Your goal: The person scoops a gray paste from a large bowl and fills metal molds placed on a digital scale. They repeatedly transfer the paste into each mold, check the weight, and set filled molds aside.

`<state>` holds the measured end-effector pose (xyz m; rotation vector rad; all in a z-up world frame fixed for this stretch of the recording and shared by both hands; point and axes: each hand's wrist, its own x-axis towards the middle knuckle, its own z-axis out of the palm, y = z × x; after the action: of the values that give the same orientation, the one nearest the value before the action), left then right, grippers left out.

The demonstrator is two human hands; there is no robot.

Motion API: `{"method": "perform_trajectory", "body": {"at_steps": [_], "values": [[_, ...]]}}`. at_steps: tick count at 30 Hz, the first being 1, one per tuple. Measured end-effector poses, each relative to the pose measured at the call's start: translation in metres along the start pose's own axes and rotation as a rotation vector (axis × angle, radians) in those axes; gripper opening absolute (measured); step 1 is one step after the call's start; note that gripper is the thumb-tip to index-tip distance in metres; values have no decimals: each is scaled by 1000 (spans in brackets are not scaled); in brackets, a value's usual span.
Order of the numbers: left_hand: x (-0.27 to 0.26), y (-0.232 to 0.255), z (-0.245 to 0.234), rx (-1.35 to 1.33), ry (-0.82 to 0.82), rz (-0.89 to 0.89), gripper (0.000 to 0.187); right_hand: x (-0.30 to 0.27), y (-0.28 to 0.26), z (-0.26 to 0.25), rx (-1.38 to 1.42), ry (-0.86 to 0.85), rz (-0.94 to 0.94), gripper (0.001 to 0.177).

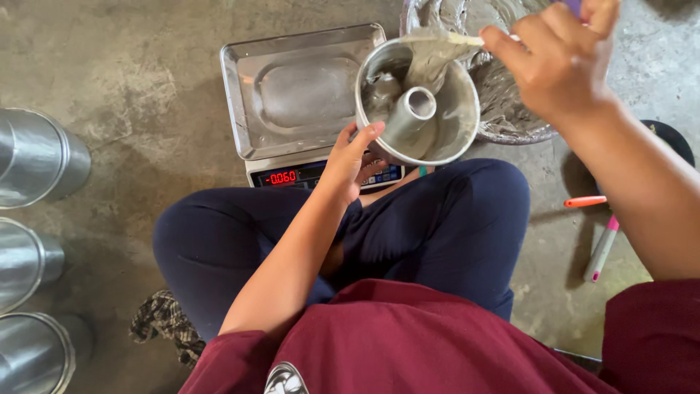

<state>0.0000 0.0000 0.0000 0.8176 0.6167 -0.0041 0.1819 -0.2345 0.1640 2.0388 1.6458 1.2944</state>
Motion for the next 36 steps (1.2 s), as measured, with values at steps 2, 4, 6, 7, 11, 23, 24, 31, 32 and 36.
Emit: {"method": "perform_trajectory", "body": {"at_steps": [2, 4, 6, 7, 11, 23, 24, 31, 32, 36], "values": [[-8, 2, 2, -22, -26, -15, 95, -6, -7, 14, 48, 12, -46, 16], [-14, 2, 5, -52, -72, -39, 97, -12, -18, 28, 99, 11, -32, 14], [-15, 1, 9, -30, -85, -78, 98, -20, -32, 42, 186, -18, 88, 7], [-13, 0, 12, 7, -78, -104, 99, -26, -37, 48, 236, -45, 176, 9], [6, -11, 13, 63, -115, -71, 100, -61, -40, 70, 862, 31, 910, 8], [25, -25, -45, -213, -102, -57, 61, -245, -12, 169, 362, -736, 532, 18], [25, -22, -47, -221, -107, -46, 61, -253, -9, 182, 325, -723, 601, 20], [16, -12, -40, -178, -132, -22, 62, -245, -31, 200, 416, -992, 618, 25], [16, -12, -41, -156, -127, -18, 63, -234, -37, 194, 481, -983, 703, 27], [17, -14, -48, -182, -108, 18, 63, -176, -49, 165, 814, -959, 1123, 32]]}}
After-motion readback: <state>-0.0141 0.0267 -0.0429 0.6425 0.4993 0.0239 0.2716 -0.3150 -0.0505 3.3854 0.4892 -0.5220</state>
